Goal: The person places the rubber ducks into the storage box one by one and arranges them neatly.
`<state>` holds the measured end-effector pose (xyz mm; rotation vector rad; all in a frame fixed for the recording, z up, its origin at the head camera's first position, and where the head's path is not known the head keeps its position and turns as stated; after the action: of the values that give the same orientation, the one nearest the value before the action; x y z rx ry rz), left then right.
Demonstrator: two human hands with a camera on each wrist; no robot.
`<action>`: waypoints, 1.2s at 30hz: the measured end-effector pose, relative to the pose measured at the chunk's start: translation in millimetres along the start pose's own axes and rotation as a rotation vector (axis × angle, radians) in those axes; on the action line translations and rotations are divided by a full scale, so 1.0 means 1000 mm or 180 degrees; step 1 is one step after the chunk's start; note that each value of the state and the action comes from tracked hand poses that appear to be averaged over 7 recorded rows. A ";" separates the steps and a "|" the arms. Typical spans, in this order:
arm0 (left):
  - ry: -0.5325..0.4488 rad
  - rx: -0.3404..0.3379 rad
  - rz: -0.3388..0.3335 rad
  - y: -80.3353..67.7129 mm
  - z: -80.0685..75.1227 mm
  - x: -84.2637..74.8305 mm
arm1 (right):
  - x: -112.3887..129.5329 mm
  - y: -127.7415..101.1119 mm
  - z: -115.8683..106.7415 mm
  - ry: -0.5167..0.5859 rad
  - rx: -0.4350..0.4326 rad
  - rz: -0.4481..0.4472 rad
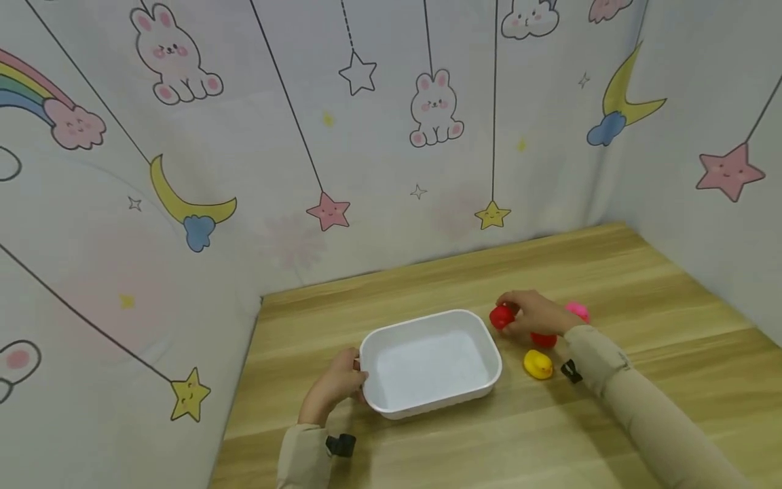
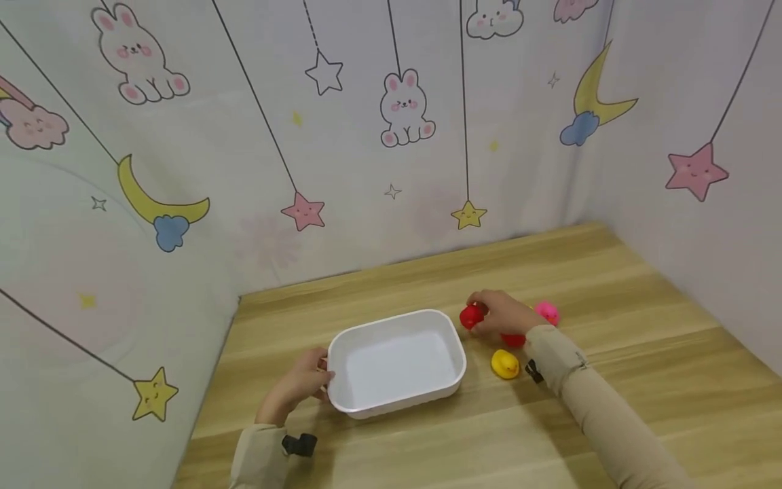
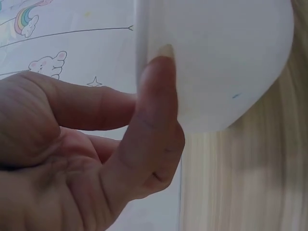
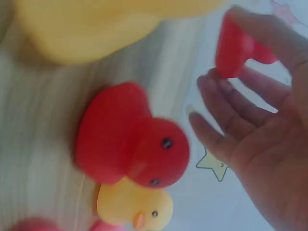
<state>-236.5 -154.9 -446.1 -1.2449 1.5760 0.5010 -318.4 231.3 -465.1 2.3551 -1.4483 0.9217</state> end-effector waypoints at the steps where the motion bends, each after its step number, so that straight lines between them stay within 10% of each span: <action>1: -0.0026 0.0018 0.0001 0.000 0.000 0.001 | 0.002 0.000 -0.001 0.0110 -0.0042 -0.0022; 22: -0.0181 0.0008 0.0040 0.003 -0.008 0.006 | 0.071 0.038 -0.010 0.1873 -0.0049 -0.0402; 36: -0.0267 -0.0019 -0.0028 0.004 -0.010 0.006 | 0.134 0.084 0.022 0.1670 0.0450 -0.0561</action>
<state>-244.1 -164.5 -448.0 -1.2193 1.4991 0.5459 -339.9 83.0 -410.7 2.0595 -0.9819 1.4859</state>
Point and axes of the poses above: each hand's wrist, its own y-axis towards the middle knuckle, its own z-axis out of the palm, x = y × z, the point moved 3 cm from there along y, towards the middle knuckle, and after that the axes turned 5 degrees about x, right-handed, at the moved point
